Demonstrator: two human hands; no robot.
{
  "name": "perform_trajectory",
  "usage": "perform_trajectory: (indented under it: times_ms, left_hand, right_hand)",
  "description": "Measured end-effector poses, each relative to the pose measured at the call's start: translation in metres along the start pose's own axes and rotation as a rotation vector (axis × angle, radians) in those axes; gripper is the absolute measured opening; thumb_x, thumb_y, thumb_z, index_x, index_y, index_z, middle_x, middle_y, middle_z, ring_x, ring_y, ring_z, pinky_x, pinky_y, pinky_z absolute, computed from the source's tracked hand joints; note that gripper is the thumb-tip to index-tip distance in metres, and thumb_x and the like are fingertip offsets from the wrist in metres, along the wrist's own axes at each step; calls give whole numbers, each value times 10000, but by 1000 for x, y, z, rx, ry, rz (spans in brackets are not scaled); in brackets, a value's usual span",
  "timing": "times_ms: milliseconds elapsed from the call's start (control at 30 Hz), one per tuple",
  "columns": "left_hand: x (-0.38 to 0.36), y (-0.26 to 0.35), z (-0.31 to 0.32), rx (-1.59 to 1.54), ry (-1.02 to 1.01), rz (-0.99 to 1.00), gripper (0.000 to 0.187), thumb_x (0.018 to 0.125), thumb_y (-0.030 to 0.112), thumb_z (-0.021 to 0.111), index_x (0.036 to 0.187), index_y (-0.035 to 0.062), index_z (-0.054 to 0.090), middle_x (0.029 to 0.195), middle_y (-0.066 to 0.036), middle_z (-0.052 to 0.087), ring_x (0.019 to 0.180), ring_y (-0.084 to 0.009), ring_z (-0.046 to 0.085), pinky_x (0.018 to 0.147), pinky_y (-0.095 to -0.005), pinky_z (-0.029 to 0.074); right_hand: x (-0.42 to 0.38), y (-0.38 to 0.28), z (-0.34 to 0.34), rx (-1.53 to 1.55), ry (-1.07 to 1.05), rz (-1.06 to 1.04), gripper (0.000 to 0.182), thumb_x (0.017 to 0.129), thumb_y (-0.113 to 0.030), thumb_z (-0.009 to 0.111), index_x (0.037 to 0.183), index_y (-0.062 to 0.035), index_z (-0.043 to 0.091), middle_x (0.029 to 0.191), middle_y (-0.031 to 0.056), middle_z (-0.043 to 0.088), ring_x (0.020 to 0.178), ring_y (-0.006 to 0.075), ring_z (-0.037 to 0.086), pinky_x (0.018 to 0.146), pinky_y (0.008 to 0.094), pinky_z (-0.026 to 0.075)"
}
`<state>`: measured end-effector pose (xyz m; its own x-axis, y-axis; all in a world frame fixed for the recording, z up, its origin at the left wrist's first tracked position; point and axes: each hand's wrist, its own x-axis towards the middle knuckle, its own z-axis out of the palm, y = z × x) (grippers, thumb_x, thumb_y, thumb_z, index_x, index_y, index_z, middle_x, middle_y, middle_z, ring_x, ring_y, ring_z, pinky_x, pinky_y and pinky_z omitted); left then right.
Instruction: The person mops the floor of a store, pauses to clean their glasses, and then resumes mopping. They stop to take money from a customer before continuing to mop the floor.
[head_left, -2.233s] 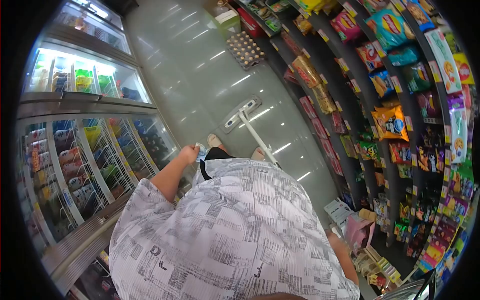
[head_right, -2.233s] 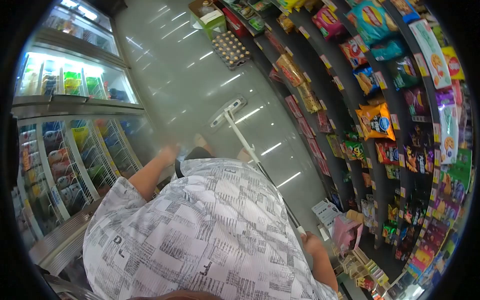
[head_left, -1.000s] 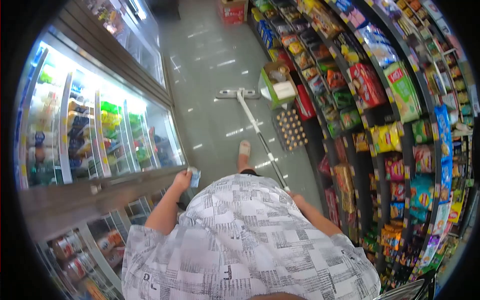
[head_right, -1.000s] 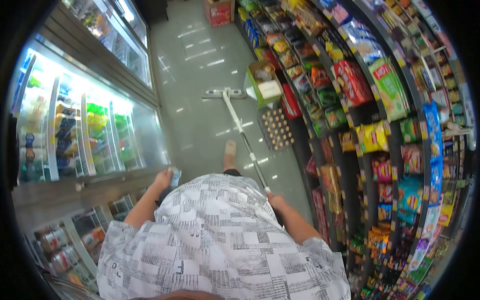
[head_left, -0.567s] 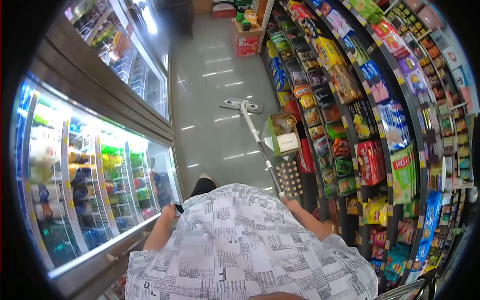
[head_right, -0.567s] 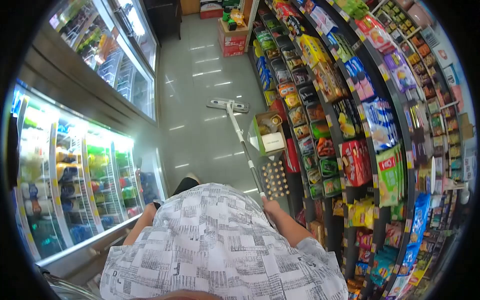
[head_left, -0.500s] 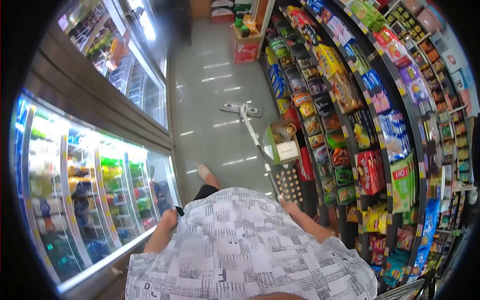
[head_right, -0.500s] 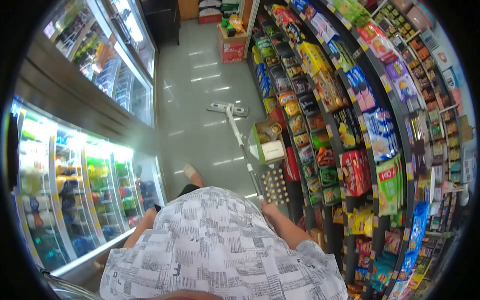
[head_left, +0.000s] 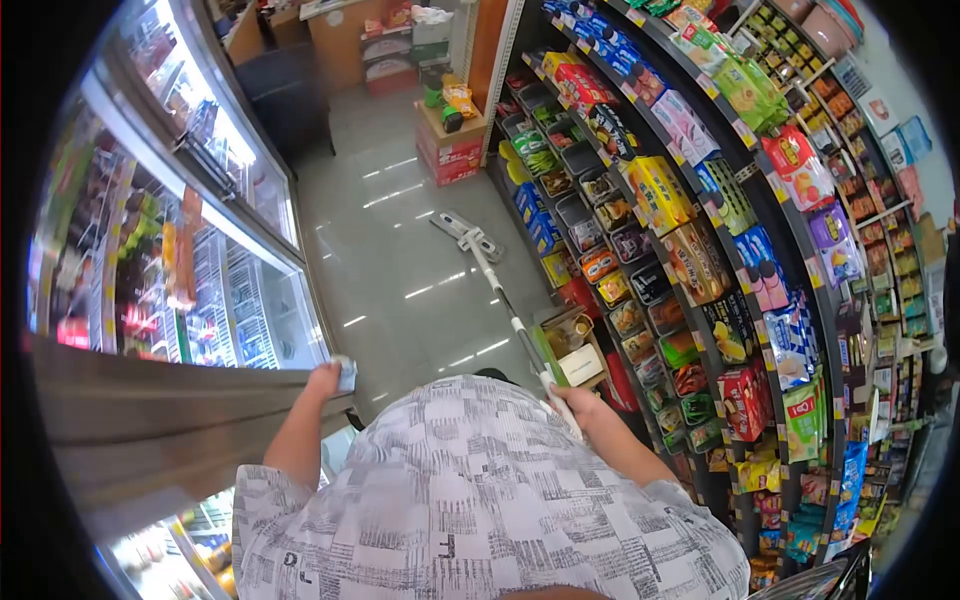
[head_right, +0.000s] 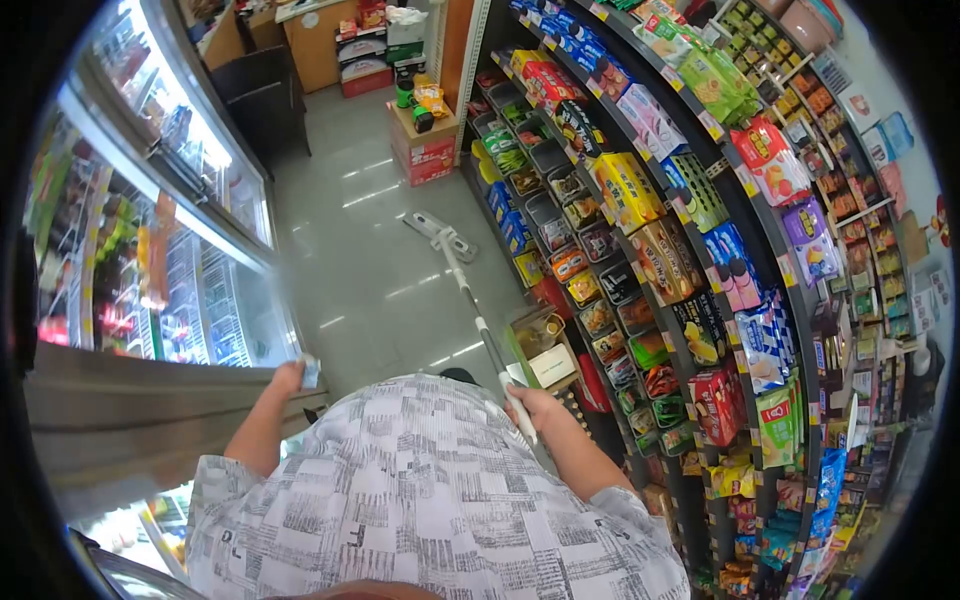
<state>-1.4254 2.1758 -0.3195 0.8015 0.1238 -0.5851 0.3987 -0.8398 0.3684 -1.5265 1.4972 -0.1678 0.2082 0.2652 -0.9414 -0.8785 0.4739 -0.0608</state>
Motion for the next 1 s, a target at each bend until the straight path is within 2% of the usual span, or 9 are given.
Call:
perform_trajectory:
  times_ms: [200, 267, 333, 467, 567, 700, 767, 833, 1000]
  left_hand:
    - [86, 170, -138, -421, 50, 71, 520, 1021, 445, 525, 1073, -41, 702, 943, -193, 733, 868, -309, 704, 823, -427, 547]
    - [137, 189, -147, -373, 87, 139, 523, 1015, 448, 525, 1079, -39, 706, 984, -223, 741, 913, -356, 713, 860, -442, 538]
    - [196, 172, -143, -147, 160, 166, 530, 996, 464, 516, 1072, -16, 729, 1128, -302, 693, 1113, -472, 649, 974, -497, 500]
    - [230, 151, -162, -74, 117, 0, 556, 991, 455, 508, 1123, -50, 701, 1130, -316, 690, 1110, -473, 648, 970, -492, 508]
    - [240, 121, -176, -108, 96, -119, 565, 994, 455, 491, 1089, -57, 710, 1137, -326, 686, 1085, -478, 657, 942, -506, 514]
    - [263, 73, -195, 296, -77, 18, 487, 1012, 381, 492, 1176, -46, 660, 1049, -302, 717, 974, -423, 720, 830, -493, 587]
    - [270, 76, -217, -1, -65, -76, 439, 1010, 350, 506, 1175, -34, 641, 1041, -283, 721, 944, -401, 730, 804, -478, 602]
    - [295, 80, -242, -68, -73, -119, 421, 982, 345, 568, 1181, -20, 631, 1058, -266, 724, 943, -389, 734, 796, -493, 605]
    - [443, 32, -293, 605, -193, 191, 570, 870, 403, 775, 1247, 8, 610, 1132, -211, 735, 1005, -365, 739, 806, -564, 602]
  right_hand:
    - [-99, -154, 177, 265, -261, -274, 498, 984, -104, 578, 1436, -287, 476, 912, 138, 594, 625, 167, 567, 514, 269, 509]
    - [-105, -221, 208, 350, -474, -307, 547, 979, -106, 577, 1487, -259, 444, 968, 154, 588, 666, 174, 578, 549, 268, 506]
    - [-108, -292, 248, 335, -666, -396, 273, 1033, -232, 549, 1293, -168, 604, 970, 185, 621, 720, 224, 599, 562, 316, 499]
    - [-130, -445, 338, 117, -597, -864, 591, 1000, -695, 439, 1281, -186, 544, 1101, 217, 654, 903, 283, 662, 680, 354, 531]
    - [-121, -567, 380, -99, -480, -1036, 720, 944, -799, 351, 1339, -205, 450, 1191, 228, 643, 952, 287, 662, 748, 351, 530]
    - [-99, -706, 442, -174, -208, -1102, 477, 1004, -495, 614, 1291, -157, 437, 1070, 199, 690, 845, 269, 690, 642, 337, 516]
    - [-77, -771, 468, -205, -105, -1132, 410, 996, -369, 675, 1250, -135, 454, 991, 160, 714, 771, 243, 692, 614, 334, 507]
    - [-57, -828, 497, -271, 76, -1146, 384, 991, -316, 680, 1243, -122, 465, 939, 129, 720, 711, 224, 684, 590, 331, 502]
    - [8, -957, 541, -280, 182, -1058, 437, 957, -354, 722, 1239, -106, 497, 921, 129, 725, 700, 219, 685, 590, 353, 506]
